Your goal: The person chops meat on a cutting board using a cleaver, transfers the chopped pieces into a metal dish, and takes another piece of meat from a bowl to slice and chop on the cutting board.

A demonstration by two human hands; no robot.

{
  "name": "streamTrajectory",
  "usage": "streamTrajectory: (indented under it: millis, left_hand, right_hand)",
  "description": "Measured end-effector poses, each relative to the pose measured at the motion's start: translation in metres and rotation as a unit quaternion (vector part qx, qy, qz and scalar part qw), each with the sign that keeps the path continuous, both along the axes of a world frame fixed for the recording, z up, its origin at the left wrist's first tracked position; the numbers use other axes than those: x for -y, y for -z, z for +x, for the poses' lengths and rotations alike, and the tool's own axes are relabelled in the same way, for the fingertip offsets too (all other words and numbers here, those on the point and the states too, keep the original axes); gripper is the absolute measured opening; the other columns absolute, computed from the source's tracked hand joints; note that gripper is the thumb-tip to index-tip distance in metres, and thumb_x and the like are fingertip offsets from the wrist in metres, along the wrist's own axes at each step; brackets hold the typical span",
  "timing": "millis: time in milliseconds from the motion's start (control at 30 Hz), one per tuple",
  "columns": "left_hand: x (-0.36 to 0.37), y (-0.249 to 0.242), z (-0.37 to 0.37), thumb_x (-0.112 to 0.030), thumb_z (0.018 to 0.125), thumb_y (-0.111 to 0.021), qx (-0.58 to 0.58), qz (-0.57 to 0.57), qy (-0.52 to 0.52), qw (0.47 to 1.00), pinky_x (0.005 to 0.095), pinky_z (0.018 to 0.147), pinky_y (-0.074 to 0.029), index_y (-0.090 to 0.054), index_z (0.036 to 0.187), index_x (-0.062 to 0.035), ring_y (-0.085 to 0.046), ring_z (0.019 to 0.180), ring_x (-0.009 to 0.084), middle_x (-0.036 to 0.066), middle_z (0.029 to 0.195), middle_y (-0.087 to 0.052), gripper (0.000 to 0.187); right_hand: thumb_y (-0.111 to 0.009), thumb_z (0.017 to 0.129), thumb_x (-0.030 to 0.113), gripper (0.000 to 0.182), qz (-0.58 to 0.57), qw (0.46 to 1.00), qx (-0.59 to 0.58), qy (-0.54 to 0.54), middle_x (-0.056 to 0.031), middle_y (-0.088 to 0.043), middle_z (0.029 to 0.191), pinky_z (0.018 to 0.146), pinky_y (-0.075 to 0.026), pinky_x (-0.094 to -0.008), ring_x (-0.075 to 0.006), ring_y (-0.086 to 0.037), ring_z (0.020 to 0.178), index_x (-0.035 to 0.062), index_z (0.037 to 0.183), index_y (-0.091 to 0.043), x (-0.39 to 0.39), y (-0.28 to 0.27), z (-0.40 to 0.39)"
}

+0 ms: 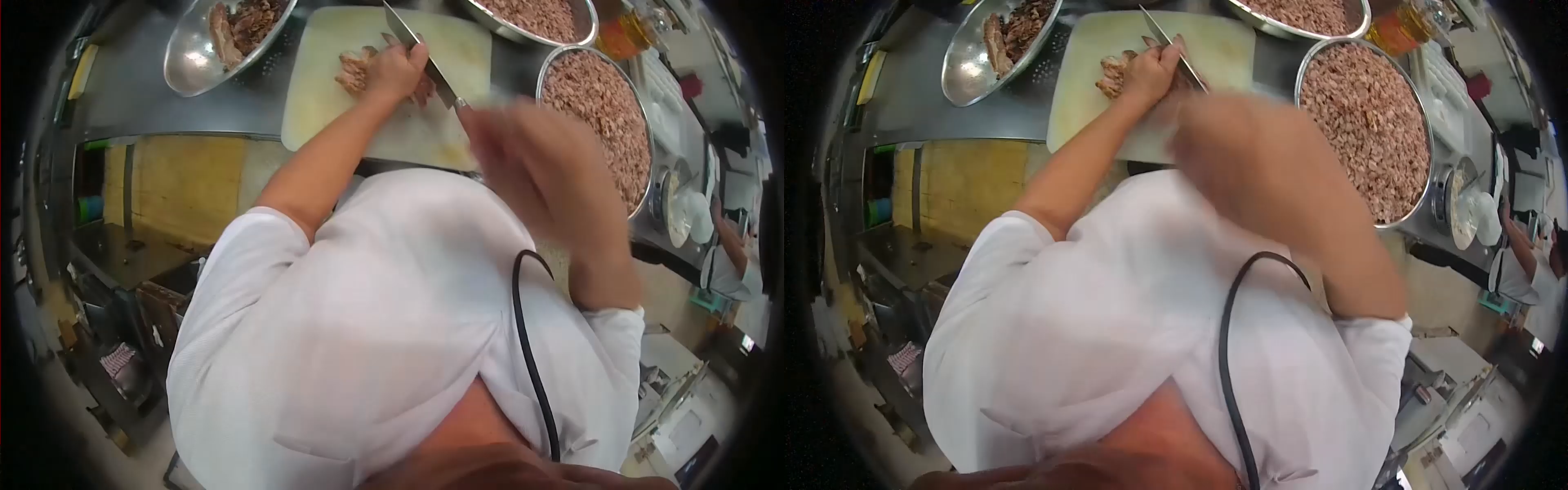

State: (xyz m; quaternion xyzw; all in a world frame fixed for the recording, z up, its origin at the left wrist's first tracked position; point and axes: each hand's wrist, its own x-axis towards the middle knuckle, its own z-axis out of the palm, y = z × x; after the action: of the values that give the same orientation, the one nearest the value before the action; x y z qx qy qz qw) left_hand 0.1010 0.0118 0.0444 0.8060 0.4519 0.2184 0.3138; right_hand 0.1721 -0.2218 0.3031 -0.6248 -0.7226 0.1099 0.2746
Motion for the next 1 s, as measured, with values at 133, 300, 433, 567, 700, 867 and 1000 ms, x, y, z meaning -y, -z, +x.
streamTrajectory:
  millis: [133,300,433,567,700,867,1000]
  left_hand:
    - [-0.007,0.012,0.001,-0.061,0.097,-0.04,-0.009,0.013,0.016,1.0,0.0503,0.093,-0.051,-0.075,0.101,-0.0031,-0.067,0.1,0.0463,0.027,0.098,-0.072,0.068]
    - [-0.031,0.0,-0.008,-0.054,0.097,-0.047,0.024,-0.015,0.041,0.999,0.05,0.09,-0.052,-0.074,0.102,-0.0037,-0.068,0.096,0.0451,0.025,0.092,-0.072,0.058]
    - [-0.067,0.006,-0.015,-0.044,0.095,-0.05,-0.105,0.093,0.025,0.99,0.0515,0.096,-0.051,-0.074,0.112,-0.0087,-0.065,0.108,0.0428,0.02,0.112,-0.071,0.046]
    - [-0.064,0.018,-0.013,-0.04,0.094,-0.052,-0.192,0.149,0.084,0.966,0.0528,0.102,-0.048,-0.07,0.124,-0.0156,-0.058,0.123,0.0392,0.01,0.133,-0.065,0.042]
    - [-0.047,0.013,-0.017,-0.039,0.094,-0.053,-0.216,0.152,0.094,0.96,0.0529,0.101,-0.048,-0.069,0.126,-0.0157,-0.057,0.125,0.0377,0.008,0.134,-0.065,0.043]
    - [-0.052,0.022,-0.024,-0.031,0.093,-0.053,-0.085,0.094,0.013,0.992,0.0547,0.099,-0.048,-0.07,0.112,-0.0095,-0.063,0.11,0.0408,0.018,0.121,-0.069,0.033]
    - [-0.053,0.019,-0.033,-0.029,0.091,-0.055,-0.056,0.178,-0.019,0.982,0.0554,0.097,-0.049,-0.071,0.106,-0.0095,-0.065,0.102,0.0441,0.022,0.113,-0.07,0.03]
  right_hand:
    - [-0.068,0.091,0.029,0.035,-0.199,0.96,0.083,0.179,-0.0252,-0.067,0.092,0.082,-0.054,-0.0506,-0.0412,-0.068,0.088,-0.0016,0.107,-0.063,-0.032,0.105,0.029]
    - [-0.06,0.092,0.025,0.034,-0.316,0.922,-0.116,0.191,-0.0292,-0.068,0.09,0.077,-0.055,-0.0519,-0.0421,-0.069,0.084,-0.0031,0.112,-0.056,-0.058,0.169,0.038]
    - [-0.055,0.093,0.022,0.031,-0.372,0.895,-0.154,0.193,-0.0292,-0.068,0.09,0.075,-0.055,-0.0524,-0.0458,-0.069,0.084,-0.0036,0.111,-0.054,-0.057,0.162,0.036]
    - [-0.054,0.093,0.021,0.03,-0.329,0.916,-0.106,0.204,-0.0297,-0.069,0.092,0.079,-0.054,-0.0526,-0.0472,-0.068,0.086,-0.0038,0.11,-0.054,-0.051,0.174,0.032]
    - [-0.054,0.093,0.022,0.029,-0.277,0.932,-0.065,0.222,-0.029,-0.069,0.094,0.083,-0.052,-0.0526,-0.0469,-0.067,0.088,-0.0026,0.109,-0.056,-0.039,0.184,0.029]
    - [-0.055,0.096,0.026,0.03,-0.212,0.933,-0.121,0.265,-0.0271,-0.069,0.089,0.081,-0.052,-0.0517,-0.046,-0.067,0.089,-0.0016,0.108,-0.059,-0.029,0.147,0.02]
    - [-0.057,0.099,0.033,0.037,-0.204,0.933,-0.119,0.273,-0.027,-0.069,0.088,0.08,-0.052,-0.0509,-0.045,-0.068,0.089,-0.0023,0.11,-0.06,-0.033,0.129,0.022]
